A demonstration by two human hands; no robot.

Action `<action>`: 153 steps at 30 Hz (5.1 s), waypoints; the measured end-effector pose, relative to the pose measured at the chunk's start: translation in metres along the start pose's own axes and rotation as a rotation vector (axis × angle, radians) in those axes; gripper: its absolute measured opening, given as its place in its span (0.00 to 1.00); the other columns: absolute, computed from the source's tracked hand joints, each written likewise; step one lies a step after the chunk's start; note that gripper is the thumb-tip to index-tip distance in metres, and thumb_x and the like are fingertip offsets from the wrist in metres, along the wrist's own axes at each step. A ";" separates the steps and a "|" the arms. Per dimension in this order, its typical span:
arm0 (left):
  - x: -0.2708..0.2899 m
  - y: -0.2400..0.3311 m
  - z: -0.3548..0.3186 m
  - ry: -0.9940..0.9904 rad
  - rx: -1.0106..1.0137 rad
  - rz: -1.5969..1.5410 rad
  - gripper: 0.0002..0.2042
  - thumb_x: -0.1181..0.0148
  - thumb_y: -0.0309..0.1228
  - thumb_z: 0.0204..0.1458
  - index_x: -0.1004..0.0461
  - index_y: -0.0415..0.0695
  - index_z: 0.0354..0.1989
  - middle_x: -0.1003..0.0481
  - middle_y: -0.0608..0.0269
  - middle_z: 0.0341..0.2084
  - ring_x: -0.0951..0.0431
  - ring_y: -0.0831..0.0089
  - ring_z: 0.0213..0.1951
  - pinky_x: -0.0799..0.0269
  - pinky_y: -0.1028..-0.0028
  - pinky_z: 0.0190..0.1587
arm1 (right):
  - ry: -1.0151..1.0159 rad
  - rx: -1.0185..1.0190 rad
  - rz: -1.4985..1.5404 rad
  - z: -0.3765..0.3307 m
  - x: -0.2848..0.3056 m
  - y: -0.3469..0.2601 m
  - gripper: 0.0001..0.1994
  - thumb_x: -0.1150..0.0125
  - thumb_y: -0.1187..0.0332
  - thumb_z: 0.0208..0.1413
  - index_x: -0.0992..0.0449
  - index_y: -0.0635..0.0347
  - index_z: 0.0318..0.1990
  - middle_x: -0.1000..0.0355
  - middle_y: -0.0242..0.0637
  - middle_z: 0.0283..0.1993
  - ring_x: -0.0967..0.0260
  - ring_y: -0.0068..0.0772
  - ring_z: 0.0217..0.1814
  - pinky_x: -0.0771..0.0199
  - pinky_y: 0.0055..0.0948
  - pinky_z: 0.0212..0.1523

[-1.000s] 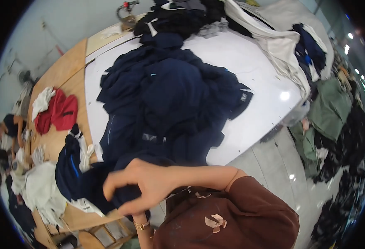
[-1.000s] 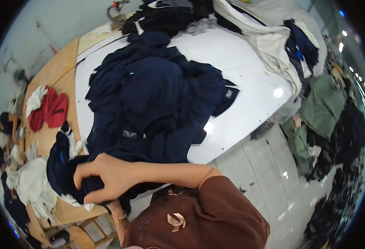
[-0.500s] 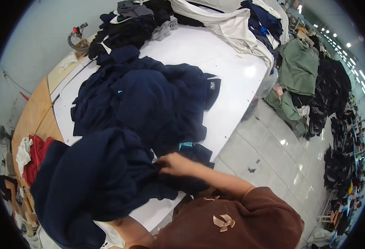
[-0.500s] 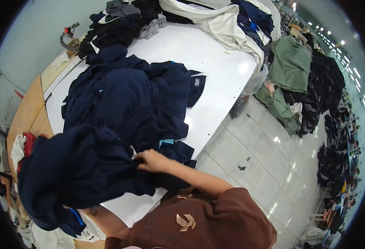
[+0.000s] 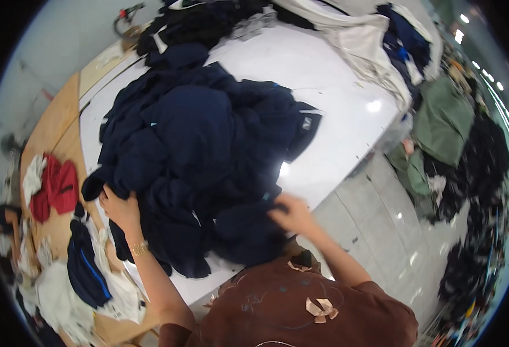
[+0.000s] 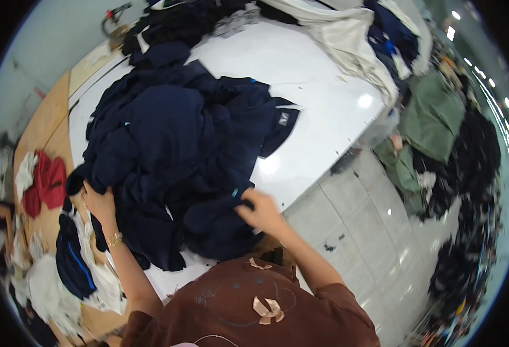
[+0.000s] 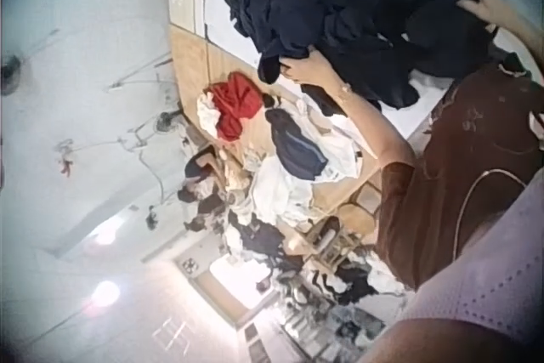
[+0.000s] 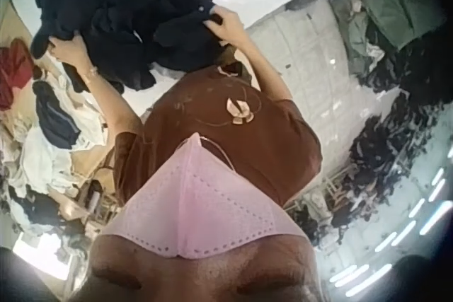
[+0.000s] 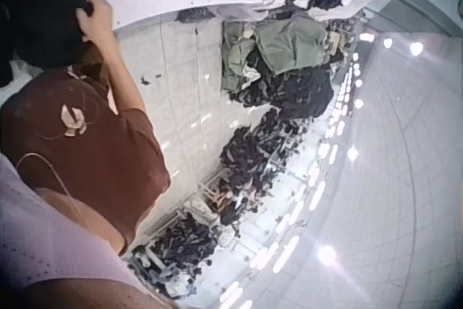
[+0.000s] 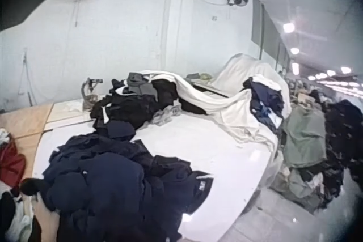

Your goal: Unbagging dark blue garments from a large sack and sorting them onto a work table.

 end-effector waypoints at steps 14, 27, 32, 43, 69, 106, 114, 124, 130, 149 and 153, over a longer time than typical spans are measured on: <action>0.146 0.051 -0.009 0.471 0.032 -0.568 0.17 0.48 0.21 0.42 0.33 0.31 0.43 0.28 0.49 0.38 0.27 0.61 0.40 0.36 0.72 0.47 | 0.173 0.584 -0.619 0.265 0.253 -0.001 0.38 0.30 0.58 0.35 0.40 0.59 0.56 0.41 0.50 0.55 0.42 0.50 0.56 0.39 0.37 0.53; 0.151 0.166 -0.026 -0.223 -0.173 -0.833 0.28 0.28 0.29 0.29 0.32 0.35 0.42 0.27 0.61 0.36 0.29 0.76 0.38 0.35 0.77 0.45 | -0.122 1.112 -0.005 0.212 0.147 -0.127 0.32 0.37 0.66 0.44 0.43 0.65 0.57 0.44 0.47 0.58 0.45 0.37 0.59 0.47 0.29 0.60; 0.133 0.106 -0.026 -0.132 0.343 -1.222 0.20 0.32 0.30 0.37 0.31 0.37 0.39 0.27 0.63 0.34 0.29 0.76 0.37 0.33 0.77 0.43 | -0.034 0.914 0.131 0.284 0.274 -0.092 0.28 0.40 0.68 0.46 0.41 0.64 0.56 0.40 0.45 0.56 0.40 0.35 0.56 0.43 0.29 0.58; 0.184 0.147 -0.018 0.274 0.013 -1.181 0.20 0.31 0.25 0.35 0.30 0.37 0.38 0.28 0.63 0.33 0.29 0.75 0.38 0.36 0.76 0.45 | -0.259 0.695 0.527 0.169 0.161 -0.228 0.22 0.39 0.74 0.36 0.30 0.62 0.46 0.29 0.39 0.41 0.30 0.29 0.42 0.30 0.23 0.43; 0.078 0.086 -0.220 -0.092 0.804 -0.558 0.17 0.50 0.43 0.53 0.32 0.50 0.48 0.31 0.73 0.38 0.34 0.81 0.39 0.36 0.75 0.37 | -0.124 -0.212 -0.871 0.437 0.317 0.432 0.30 0.50 0.40 0.44 0.27 0.61 0.39 0.30 0.50 0.42 0.36 0.48 0.51 0.34 0.46 0.45; -0.014 0.184 -0.043 0.217 0.191 0.055 0.14 0.39 0.35 0.43 0.30 0.38 0.34 0.30 0.55 0.27 0.32 0.56 0.34 0.35 0.64 0.37 | 0.171 0.149 -0.737 0.403 0.315 0.099 0.30 0.37 0.48 0.41 0.30 0.68 0.42 0.31 0.56 0.41 0.33 0.52 0.46 0.35 0.41 0.46; 0.018 0.413 -0.104 -0.387 -0.564 -0.865 0.18 0.39 0.23 0.32 0.29 0.43 0.38 0.31 0.56 0.29 0.30 0.60 0.36 0.32 0.67 0.39 | -0.916 0.367 0.645 0.239 0.114 0.081 0.38 0.34 0.62 0.38 0.44 0.66 0.58 0.43 0.47 0.58 0.50 0.43 0.62 0.47 0.34 0.60; 0.004 0.196 -0.030 0.351 0.158 0.137 0.22 0.42 0.37 0.47 0.34 0.43 0.50 0.35 0.45 0.46 0.35 0.52 0.49 0.38 0.63 0.49 | 0.481 0.377 0.126 0.322 0.347 0.123 0.26 0.38 0.68 0.43 0.37 0.67 0.51 0.39 0.47 0.54 0.39 0.46 0.52 0.36 0.33 0.48; -0.016 0.092 -0.069 0.290 0.528 0.236 0.20 0.41 0.44 0.44 0.27 0.40 0.40 0.27 0.46 0.31 0.27 0.53 0.37 0.33 0.65 0.42 | 0.525 0.418 -0.497 0.303 0.314 0.058 0.18 0.41 0.72 0.46 0.32 0.64 0.47 0.33 0.45 0.44 0.34 0.46 0.41 0.34 0.33 0.45; -0.012 0.292 -0.074 -0.146 0.043 -0.424 0.18 0.35 0.29 0.38 0.28 0.43 0.41 0.29 0.58 0.39 0.30 0.64 0.43 0.34 0.72 0.44 | 0.236 0.231 0.680 0.295 0.322 0.018 0.23 0.46 0.65 0.49 0.37 0.69 0.51 0.30 0.51 0.41 0.29 0.44 0.40 0.29 0.37 0.44; -0.048 0.255 -0.086 -0.043 0.065 0.093 0.25 0.35 0.28 0.37 0.34 0.46 0.47 0.39 0.56 0.50 0.39 0.57 0.52 0.40 0.66 0.49 | 0.374 0.156 -0.709 0.313 0.312 0.041 0.28 0.47 0.55 0.51 0.42 0.63 0.55 0.31 0.55 0.43 0.32 0.55 0.44 0.35 0.41 0.44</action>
Point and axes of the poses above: each hand's wrist, its own z-axis towards the middle knuckle, its own x-axis out of the back of the hand, y = z × x, the point moved 3 cm from there along z, towards the middle knuckle
